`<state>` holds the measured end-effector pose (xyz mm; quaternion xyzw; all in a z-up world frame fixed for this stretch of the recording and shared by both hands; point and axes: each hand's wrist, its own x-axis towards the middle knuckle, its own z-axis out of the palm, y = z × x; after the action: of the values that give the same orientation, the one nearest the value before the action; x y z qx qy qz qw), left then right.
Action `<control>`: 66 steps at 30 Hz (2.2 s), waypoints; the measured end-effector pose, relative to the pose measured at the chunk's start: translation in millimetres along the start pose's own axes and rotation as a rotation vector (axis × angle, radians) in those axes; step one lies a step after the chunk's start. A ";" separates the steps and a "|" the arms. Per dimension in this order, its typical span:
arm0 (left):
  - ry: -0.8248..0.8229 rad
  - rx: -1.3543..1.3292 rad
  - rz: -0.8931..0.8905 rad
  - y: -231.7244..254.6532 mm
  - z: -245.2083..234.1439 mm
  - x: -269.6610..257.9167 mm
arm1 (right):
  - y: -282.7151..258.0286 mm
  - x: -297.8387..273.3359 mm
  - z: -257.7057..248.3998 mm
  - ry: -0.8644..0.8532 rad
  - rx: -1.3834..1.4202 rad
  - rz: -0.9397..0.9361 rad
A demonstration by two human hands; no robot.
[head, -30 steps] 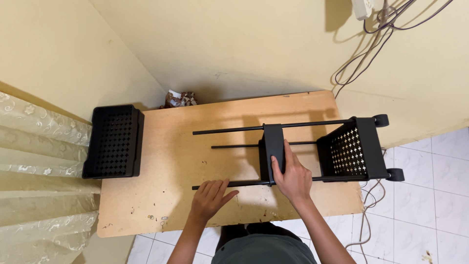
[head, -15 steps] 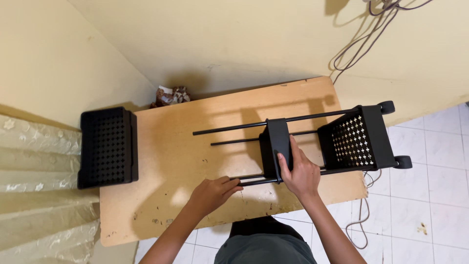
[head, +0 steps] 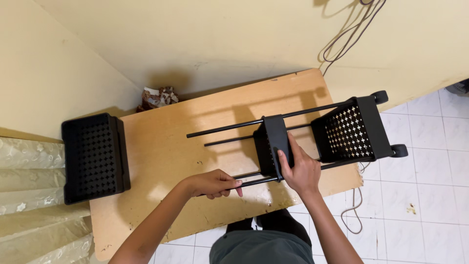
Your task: The person assembles a black plastic shelving unit by inserting rods into side frames and attaching perforated trays. The person aligns the rods, slides them into place, and secures the trays onto the frame.
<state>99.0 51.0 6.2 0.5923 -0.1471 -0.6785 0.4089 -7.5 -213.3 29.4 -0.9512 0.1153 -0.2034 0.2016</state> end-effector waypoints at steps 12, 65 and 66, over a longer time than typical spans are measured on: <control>1.197 1.499 0.771 -29.0 75.1 22.8 | -2.1 -2.4 -0.1 0.068 0.039 -0.004; 1.031 0.856 0.181 -9.2 80.1 23.8 | -4.2 1.3 -1.4 0.108 0.051 -0.057; 1.157 0.957 0.261 -12.2 84.2 27.8 | -4.1 1.0 -1.2 0.109 0.049 -0.057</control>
<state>17.6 14.3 0.3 0.9440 -0.2561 -0.0684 0.1965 -6.5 -210.3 32.5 -0.9363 0.0941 -0.2635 0.2122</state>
